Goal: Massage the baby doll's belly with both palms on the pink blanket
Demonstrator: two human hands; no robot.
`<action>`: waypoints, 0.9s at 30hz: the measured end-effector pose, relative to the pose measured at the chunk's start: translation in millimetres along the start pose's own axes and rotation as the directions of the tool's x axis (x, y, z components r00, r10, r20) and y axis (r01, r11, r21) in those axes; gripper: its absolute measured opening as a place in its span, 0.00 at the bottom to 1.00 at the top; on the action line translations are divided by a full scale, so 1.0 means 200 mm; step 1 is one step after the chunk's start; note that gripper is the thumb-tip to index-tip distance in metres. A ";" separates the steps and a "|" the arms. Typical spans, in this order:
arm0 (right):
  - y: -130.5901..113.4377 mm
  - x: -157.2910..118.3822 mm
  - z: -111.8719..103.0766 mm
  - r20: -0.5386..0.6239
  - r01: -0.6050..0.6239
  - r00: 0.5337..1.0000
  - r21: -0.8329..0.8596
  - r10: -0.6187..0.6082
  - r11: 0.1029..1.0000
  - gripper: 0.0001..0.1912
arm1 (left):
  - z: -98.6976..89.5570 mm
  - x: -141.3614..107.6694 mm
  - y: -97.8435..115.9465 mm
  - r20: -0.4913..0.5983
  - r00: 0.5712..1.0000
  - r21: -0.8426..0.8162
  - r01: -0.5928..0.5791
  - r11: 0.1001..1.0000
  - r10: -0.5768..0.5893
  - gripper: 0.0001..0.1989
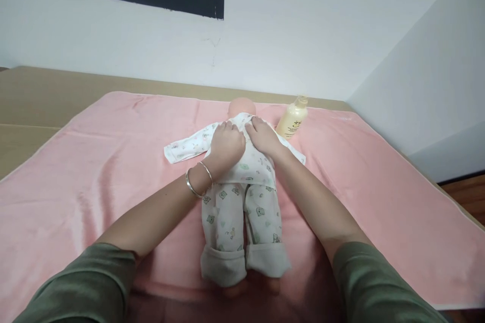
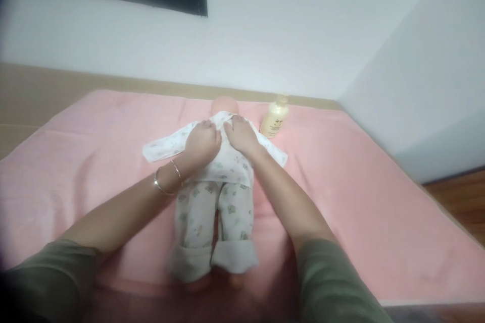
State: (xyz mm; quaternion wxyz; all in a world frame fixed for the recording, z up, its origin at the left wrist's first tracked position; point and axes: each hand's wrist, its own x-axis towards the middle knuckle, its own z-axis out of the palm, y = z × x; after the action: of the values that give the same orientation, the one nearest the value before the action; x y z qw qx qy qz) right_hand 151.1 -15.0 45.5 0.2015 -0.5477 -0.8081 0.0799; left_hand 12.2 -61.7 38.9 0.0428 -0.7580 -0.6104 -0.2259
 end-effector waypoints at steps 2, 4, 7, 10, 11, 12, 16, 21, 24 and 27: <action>0.02 0.01 -0.01 0.012 -0.017 1.000 -0.020 0.017 1.000 0.25 | 0.00 -0.02 0.03 -0.014 0.999 0.006 -0.047 0.999 0.047 0.18; -0.03 -0.02 -0.02 0.017 -0.011 1.000 -0.123 0.013 0.992 0.23 | 0.00 -0.01 0.01 -0.011 0.999 -0.034 -0.034 0.999 0.033 0.17; -0.15 -0.12 -0.03 0.044 0.004 0.999 -0.309 0.010 0.951 0.22 | 0.01 0.04 -0.06 0.029 0.999 -0.145 0.040 0.989 -0.036 0.17; -0.25 -0.19 -0.04 0.040 -0.040 0.997 -0.382 0.060 0.923 0.22 | 0.02 0.10 -0.14 0.083 0.993 -0.312 0.106 0.944 -0.084 0.18; -0.26 -0.20 -0.04 0.039 -0.051 0.997 -0.384 0.072 0.922 0.22 | 0.02 0.11 -0.16 0.100 0.991 -0.354 0.123 0.927 -0.093 0.18; -0.27 -0.20 -0.05 0.043 -0.057 0.996 -0.379 0.079 0.924 0.22 | 0.02 0.11 -0.17 0.111 0.989 -0.372 0.134 0.918 -0.100 0.19; -0.17 -0.12 -0.07 0.051 -0.069 0.995 -0.280 0.087 0.958 0.20 | -0.01 0.06 -0.09 0.081 0.991 -0.167 0.121 0.979 -0.108 0.20; 0.00 -0.01 -0.09 0.076 -0.108 0.990 -0.148 0.120 0.983 0.27 | -0.05 -0.05 0.07 0.084 0.995 0.111 0.038 0.993 -0.047 0.21; -0.01 -0.02 -0.08 0.068 -0.096 0.991 -0.197 0.112 0.976 0.27 | -0.04 -0.04 0.06 0.059 0.998 0.071 0.033 0.997 -0.038 0.18; -0.11 -0.10 -0.04 0.046 -0.019 0.998 -0.306 0.035 0.952 0.22 | -0.01 0.01 -0.02 0.047 0.995 -0.059 0.088 0.994 -0.085 0.16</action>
State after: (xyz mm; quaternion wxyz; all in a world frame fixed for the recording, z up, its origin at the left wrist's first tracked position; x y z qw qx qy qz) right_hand 141.5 -43.1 56.4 0.0928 -0.5810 -0.8081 -0.0291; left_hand 7.2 -59.0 41.5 -0.0035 -0.7365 -0.6364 -0.2292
